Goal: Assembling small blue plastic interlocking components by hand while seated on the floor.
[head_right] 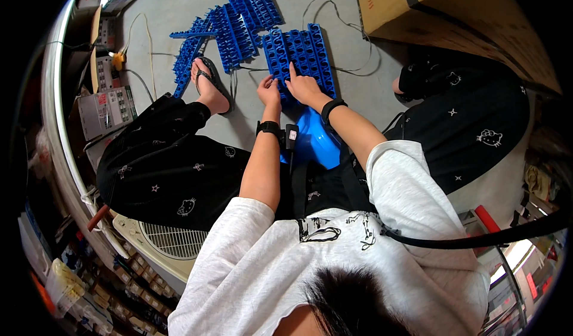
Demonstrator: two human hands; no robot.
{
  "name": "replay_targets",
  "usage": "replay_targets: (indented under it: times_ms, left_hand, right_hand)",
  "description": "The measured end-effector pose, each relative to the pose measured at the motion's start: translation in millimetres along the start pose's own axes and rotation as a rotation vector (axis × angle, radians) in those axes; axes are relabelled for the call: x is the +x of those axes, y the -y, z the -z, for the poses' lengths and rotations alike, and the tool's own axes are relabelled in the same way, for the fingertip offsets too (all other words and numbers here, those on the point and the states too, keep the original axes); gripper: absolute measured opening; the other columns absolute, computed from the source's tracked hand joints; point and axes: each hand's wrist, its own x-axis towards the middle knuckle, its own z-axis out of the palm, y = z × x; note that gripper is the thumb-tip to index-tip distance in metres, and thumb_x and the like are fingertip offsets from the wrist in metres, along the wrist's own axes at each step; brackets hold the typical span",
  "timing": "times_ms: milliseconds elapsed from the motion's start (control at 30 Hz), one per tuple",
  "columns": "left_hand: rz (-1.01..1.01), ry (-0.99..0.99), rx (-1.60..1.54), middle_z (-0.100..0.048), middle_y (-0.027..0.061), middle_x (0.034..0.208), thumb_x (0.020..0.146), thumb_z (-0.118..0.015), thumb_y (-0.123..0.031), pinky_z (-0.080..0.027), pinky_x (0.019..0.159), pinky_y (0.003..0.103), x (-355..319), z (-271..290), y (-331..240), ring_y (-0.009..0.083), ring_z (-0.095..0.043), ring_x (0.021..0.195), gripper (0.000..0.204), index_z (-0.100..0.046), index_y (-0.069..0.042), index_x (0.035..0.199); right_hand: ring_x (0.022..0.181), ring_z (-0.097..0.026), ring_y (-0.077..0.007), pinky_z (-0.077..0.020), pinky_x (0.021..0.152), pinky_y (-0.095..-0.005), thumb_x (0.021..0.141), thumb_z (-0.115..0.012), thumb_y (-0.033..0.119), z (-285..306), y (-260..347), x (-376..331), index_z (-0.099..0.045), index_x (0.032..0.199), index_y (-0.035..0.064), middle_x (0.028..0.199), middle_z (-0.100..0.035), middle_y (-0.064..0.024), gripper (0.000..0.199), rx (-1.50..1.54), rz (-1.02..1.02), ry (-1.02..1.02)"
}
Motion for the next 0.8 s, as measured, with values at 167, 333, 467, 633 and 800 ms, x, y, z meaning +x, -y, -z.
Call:
replay_targets:
  times_ms: [167, 333, 467, 633, 800]
  left_hand:
    - [0.077, 0.013, -0.066, -0.062, 0.0092, 0.084, 0.071, -0.066, -0.012, -0.045, 0.068, 0.031, 4, 0, 2, 0.0203, -0.058, 0.076, 0.021, -0.062, -0.004, 0.089]
    - [0.124, -0.2, 0.18, -0.056, 0.008, 0.094, 0.073, -0.065, -0.03, -0.04, 0.078, 0.039, 6, -9, -13, 0.0249, -0.054, 0.089, 0.033, -0.054, -0.007, 0.095]
    - [0.102, -0.325, 0.112, -0.055, 0.0088, 0.094, 0.076, -0.062, -0.028, -0.041, 0.076, 0.039, 28, 4, -32, 0.0246, -0.053, 0.087, 0.031, -0.053, -0.005, 0.095]
    - [0.011, -0.179, -0.363, -0.056, 0.0089, 0.089, 0.08, -0.058, -0.015, -0.044, 0.071, 0.029, 30, -35, -113, 0.0178, -0.053, 0.081, 0.022, -0.052, 0.0, 0.094]
    - [0.005, -0.155, -0.558, -0.056, 0.0085, 0.091, 0.082, -0.055, -0.011, -0.043, 0.075, 0.026, 49, -4, -125, 0.0147, -0.053, 0.083, 0.018, -0.052, 0.001, 0.095]
  right_hand:
    - [0.051, -0.058, -0.0309, -0.0462, 0.047, -0.0399, 0.083, -0.047, 0.034, 7, 5, 5, -0.034, 0.122, -0.0054, 0.058, -0.058, -0.015, 0.057, -0.039, -0.047, -0.114]
    - [0.058, -0.059, -0.0348, -0.0469, 0.052, -0.0445, 0.081, -0.049, 0.035, 27, -4, 39, -0.047, 0.102, 0.0006, 0.064, -0.06, -0.0184, 0.041, 0.028, -0.185, -0.29]
    - [0.075, -0.059, -0.0377, -0.0457, 0.066, -0.0482, 0.079, -0.05, 0.036, 38, -18, 93, -0.052, 0.098, 0.0022, 0.079, -0.061, -0.0203, 0.039, 0.155, -0.233, -0.228]
    - [0.077, -0.06, -0.0318, -0.0463, 0.067, -0.0422, 0.076, -0.053, 0.043, 63, -105, 199, -0.057, 0.101, 0.0052, 0.083, -0.061, -0.0153, 0.045, 0.126, -0.213, -0.504]
    - [0.072, -0.058, -0.0282, -0.0453, 0.067, -0.0367, 0.073, -0.063, 0.027, 53, -16, 222, -0.058, 0.085, -0.0038, 0.078, -0.061, -0.0179, 0.033, 0.574, -0.303, -0.405]
